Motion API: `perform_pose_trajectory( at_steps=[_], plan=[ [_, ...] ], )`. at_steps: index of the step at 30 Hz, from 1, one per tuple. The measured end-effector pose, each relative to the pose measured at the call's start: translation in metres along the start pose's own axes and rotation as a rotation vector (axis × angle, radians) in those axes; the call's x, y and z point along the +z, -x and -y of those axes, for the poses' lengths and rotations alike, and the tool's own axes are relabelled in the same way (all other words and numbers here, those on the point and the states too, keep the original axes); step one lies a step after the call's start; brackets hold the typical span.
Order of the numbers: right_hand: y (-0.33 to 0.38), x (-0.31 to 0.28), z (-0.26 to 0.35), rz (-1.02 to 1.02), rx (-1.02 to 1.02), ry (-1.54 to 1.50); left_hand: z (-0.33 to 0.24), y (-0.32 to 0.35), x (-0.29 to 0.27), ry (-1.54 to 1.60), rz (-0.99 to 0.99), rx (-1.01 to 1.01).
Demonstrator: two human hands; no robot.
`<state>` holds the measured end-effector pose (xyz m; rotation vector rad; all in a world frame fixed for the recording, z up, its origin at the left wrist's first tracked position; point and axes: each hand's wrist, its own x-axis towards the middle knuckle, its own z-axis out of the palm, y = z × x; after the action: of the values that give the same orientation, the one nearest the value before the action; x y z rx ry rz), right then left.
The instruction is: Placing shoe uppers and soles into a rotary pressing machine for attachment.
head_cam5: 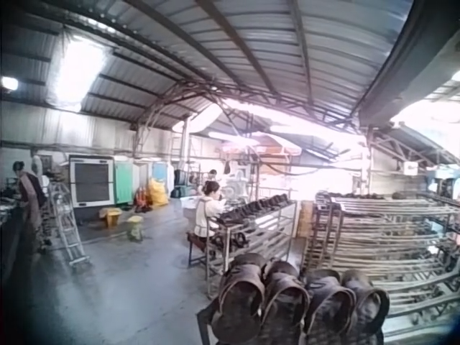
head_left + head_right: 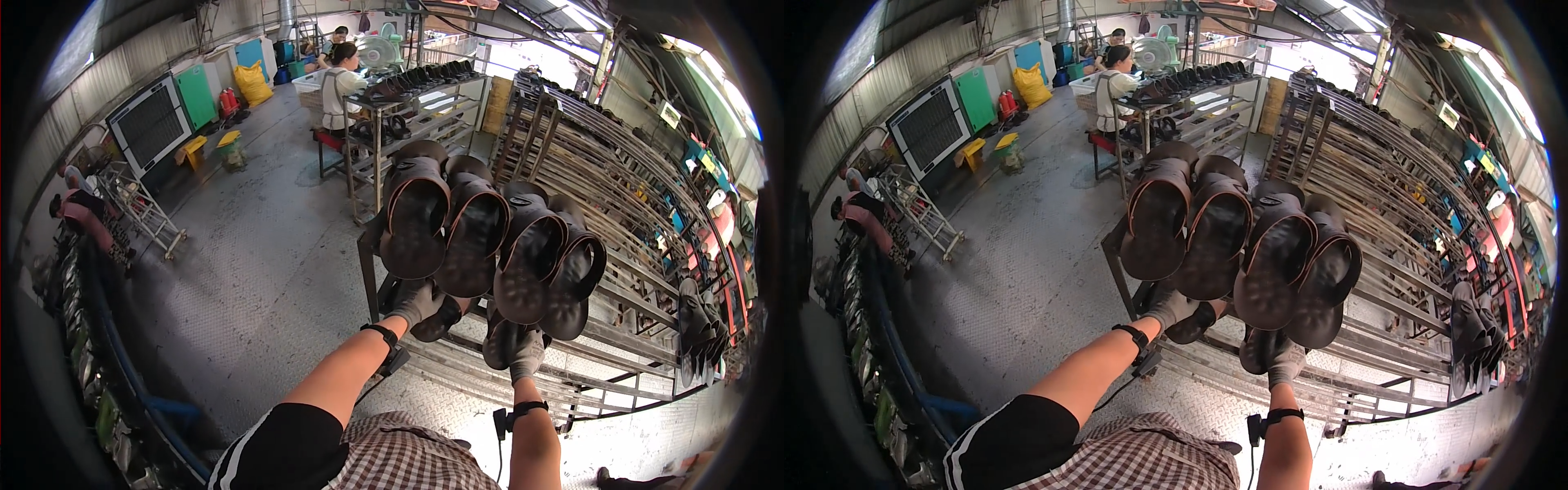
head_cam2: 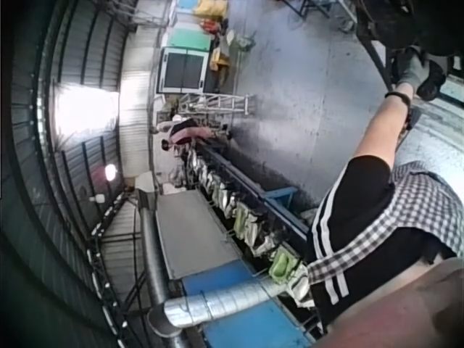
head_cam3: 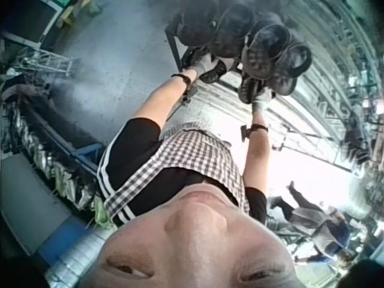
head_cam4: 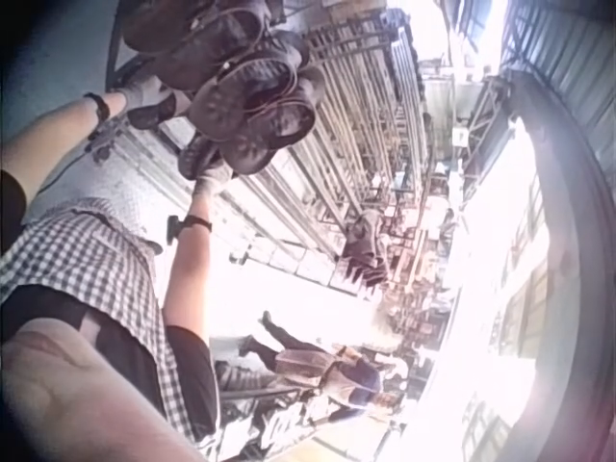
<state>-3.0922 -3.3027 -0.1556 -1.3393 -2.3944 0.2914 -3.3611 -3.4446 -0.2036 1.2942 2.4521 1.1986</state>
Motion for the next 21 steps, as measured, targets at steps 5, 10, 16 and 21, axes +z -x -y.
perform_pose_trajectory(
  at_steps=[5, 10, 16, 21],
  plan=[
    [0.002, -0.008, 0.007, 0.018, -0.015, -0.037, 0.004, 0.005, 0.008, -0.084, -0.282, 0.205],
    [0.002, 0.001, 0.005, -0.036, -0.084, -0.08, 0.019, 0.005, 0.013, 0.027, -0.168, 0.073],
    [-0.001, 0.014, -0.011, 0.0, 0.008, -0.002, 0.012, 0.002, 0.011, 0.017, -0.076, -0.004],
    [-0.009, 0.04, -0.03, -0.114, -0.033, 0.017, -0.008, 0.005, -0.011, -0.111, -0.076, 0.034]
  ],
)
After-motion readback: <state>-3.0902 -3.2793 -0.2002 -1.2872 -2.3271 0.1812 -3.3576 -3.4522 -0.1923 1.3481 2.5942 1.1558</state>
